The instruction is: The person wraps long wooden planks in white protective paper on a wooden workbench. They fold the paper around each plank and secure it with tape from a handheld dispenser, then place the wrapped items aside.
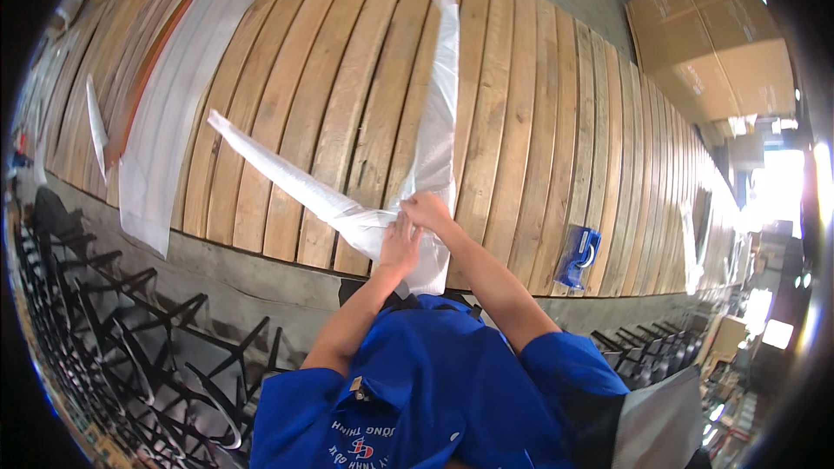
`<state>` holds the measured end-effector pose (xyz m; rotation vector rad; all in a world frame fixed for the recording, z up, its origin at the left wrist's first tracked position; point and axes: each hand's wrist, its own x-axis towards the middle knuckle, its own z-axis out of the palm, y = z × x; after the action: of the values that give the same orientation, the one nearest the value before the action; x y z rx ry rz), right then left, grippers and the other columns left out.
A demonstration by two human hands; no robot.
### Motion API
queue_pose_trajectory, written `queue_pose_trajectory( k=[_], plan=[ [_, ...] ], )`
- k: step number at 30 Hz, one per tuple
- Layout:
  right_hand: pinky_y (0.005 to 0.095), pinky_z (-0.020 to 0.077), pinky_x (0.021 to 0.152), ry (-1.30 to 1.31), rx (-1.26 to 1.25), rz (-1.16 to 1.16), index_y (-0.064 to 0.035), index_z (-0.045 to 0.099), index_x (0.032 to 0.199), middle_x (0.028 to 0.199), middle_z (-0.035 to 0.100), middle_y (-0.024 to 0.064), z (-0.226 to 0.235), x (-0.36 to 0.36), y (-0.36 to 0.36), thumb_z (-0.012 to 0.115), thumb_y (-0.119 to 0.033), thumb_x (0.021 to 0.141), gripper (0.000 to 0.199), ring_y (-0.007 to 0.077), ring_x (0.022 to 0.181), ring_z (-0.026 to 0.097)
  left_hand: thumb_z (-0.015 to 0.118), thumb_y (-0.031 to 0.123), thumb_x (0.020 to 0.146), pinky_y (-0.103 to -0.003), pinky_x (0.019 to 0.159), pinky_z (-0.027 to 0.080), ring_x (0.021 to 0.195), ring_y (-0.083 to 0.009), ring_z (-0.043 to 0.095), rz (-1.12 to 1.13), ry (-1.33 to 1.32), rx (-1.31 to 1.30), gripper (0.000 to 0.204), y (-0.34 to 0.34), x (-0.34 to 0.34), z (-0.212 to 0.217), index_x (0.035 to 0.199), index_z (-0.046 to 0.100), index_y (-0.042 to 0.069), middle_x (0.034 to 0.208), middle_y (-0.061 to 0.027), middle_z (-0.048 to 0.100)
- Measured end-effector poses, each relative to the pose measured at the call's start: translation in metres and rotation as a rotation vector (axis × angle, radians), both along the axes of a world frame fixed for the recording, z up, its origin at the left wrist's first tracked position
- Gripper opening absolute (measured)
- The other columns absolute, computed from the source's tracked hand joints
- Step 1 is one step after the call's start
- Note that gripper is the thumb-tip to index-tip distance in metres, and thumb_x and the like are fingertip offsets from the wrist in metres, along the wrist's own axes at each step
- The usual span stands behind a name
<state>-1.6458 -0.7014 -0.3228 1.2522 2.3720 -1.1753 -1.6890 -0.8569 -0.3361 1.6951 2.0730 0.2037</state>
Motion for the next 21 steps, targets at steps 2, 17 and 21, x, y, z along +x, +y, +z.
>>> queue_pose_trajectory(
  k=[2, 17, 21],
  plan=[
    [0.0426, 0.0563, 0.085, -0.178, -0.039, 0.092, -0.0083, 0.077, 0.102, 0.103, 0.075, 0.0180, -0.005, -0.048, 0.013, 0.069, -0.038, 0.080, 0.038, 0.0324, 0.101, 0.072, 0.046, 0.019, 0.097, -0.048, 0.114, 0.031, 0.145, -0.0395, 0.034, -0.014, -0.042, 0.009, 0.048, 0.003, -0.006, 0.008, 0.143, 0.053, 0.006, 0.155, -0.0237, 0.037],
    [0.0484, 0.0552, 0.090, -0.709, 0.200, 0.365, -0.0040, 0.073, 0.117, 0.117, 0.073, 0.0166, 0.025, -0.053, 0.029, 0.067, -0.069, 0.081, 0.075, 0.0341, 0.110, 0.070, 0.048, 0.023, 0.097, -0.049, 0.118, 0.030, 0.146, -0.0404, 0.033, -0.044, -0.063, 0.205, 0.052, -0.017, -0.013, -0.014, 0.146, 0.049, 0.006, 0.157, -0.0251, 0.035],
    [0.0477, 0.0569, 0.086, -0.595, 0.177, 0.203, -0.0019, 0.075, 0.110, 0.110, 0.073, 0.0198, 0.038, -0.026, 0.021, 0.065, -0.074, 0.079, 0.079, 0.0356, 0.104, 0.071, 0.053, 0.022, 0.094, -0.049, 0.117, 0.030, 0.146, -0.0400, 0.033, -0.003, -0.095, 0.192, 0.051, -0.016, -0.006, -0.010, 0.143, 0.052, 0.006, 0.155, -0.0258, 0.037]
  ],
)
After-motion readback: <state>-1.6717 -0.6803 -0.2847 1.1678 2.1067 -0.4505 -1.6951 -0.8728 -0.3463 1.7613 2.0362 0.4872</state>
